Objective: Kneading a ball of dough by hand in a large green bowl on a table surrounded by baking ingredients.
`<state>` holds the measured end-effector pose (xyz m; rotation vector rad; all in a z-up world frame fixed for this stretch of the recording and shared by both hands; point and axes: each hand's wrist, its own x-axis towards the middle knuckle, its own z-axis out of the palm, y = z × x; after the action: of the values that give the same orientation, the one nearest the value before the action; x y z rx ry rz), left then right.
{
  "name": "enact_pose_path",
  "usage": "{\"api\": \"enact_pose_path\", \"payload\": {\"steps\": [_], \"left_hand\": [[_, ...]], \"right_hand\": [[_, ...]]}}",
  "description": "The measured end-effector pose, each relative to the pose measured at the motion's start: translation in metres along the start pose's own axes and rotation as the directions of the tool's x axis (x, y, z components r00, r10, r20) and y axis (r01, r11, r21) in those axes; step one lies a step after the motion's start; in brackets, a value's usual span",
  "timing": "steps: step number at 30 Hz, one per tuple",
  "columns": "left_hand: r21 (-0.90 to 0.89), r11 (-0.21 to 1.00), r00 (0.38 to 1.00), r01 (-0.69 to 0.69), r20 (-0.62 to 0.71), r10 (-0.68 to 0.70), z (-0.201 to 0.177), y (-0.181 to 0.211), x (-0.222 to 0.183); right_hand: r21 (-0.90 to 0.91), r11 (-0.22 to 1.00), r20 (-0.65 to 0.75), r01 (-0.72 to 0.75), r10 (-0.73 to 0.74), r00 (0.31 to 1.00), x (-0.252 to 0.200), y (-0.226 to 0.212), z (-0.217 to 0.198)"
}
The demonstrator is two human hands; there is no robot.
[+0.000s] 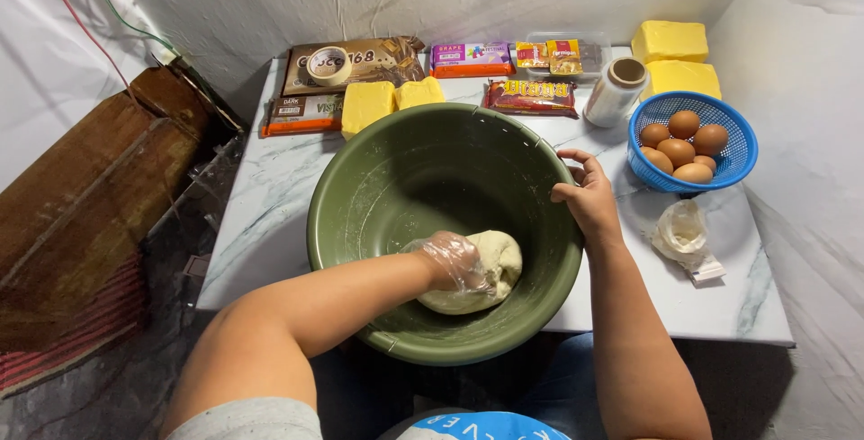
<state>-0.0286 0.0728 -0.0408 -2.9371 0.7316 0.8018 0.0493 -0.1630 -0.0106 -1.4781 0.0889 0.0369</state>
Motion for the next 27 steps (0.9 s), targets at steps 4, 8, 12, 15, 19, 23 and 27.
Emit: {"api": "enact_pose_path", "payload": {"steps": [4, 8, 12, 15, 19, 23, 27], "left_hand": [[-0.051, 0.998, 1.000, 0.021, -0.010, -0.022, -0.029, 0.002, 0.003], [-0.046, 0.996, 0.996, 0.083, -0.023, -0.084, -0.043, 0.000, 0.026], [-0.048, 0.994, 0.995, 0.098, -0.009, -0.098, -0.063, -0.003, 0.025], [-0.067, 0.988, 0.990, 0.137, -0.013, -0.139, -0.081, -0.004, 0.021], [-0.145, 0.973, 0.980, 0.182, -0.059, -0.192, -0.065, -0.025, 0.051], [-0.241, 0.939, 0.965, 0.246, -0.033, -0.262, -0.085, -0.015, 0.030], [-0.398, 0.898, 0.982, 0.187, 0.045, -0.184, -0.098, -0.024, 0.010]], "right_hand": [[-0.004, 1.000, 0.003, -0.001, 0.001, 1.000, -0.001, 0.000, 0.000], [-0.011, 1.000, 0.010, 0.007, -0.007, 1.000, 0.000, 0.001, -0.001], [-0.012, 1.000, 0.003, 0.000, 0.000, 1.000, 0.001, 0.001, -0.001], [-0.006, 1.000, -0.005, -0.007, 0.007, 1.000, 0.002, 0.001, -0.003], [-0.005, 1.000, 0.003, -0.008, 0.008, 1.000, 0.003, 0.001, -0.003], [-0.004, 1.000, 0.004, 0.002, -0.002, 1.000, 0.000, -0.002, -0.002], [0.016, 1.000, -0.006, -0.005, 0.005, 1.000, 0.001, -0.005, -0.002]]}}
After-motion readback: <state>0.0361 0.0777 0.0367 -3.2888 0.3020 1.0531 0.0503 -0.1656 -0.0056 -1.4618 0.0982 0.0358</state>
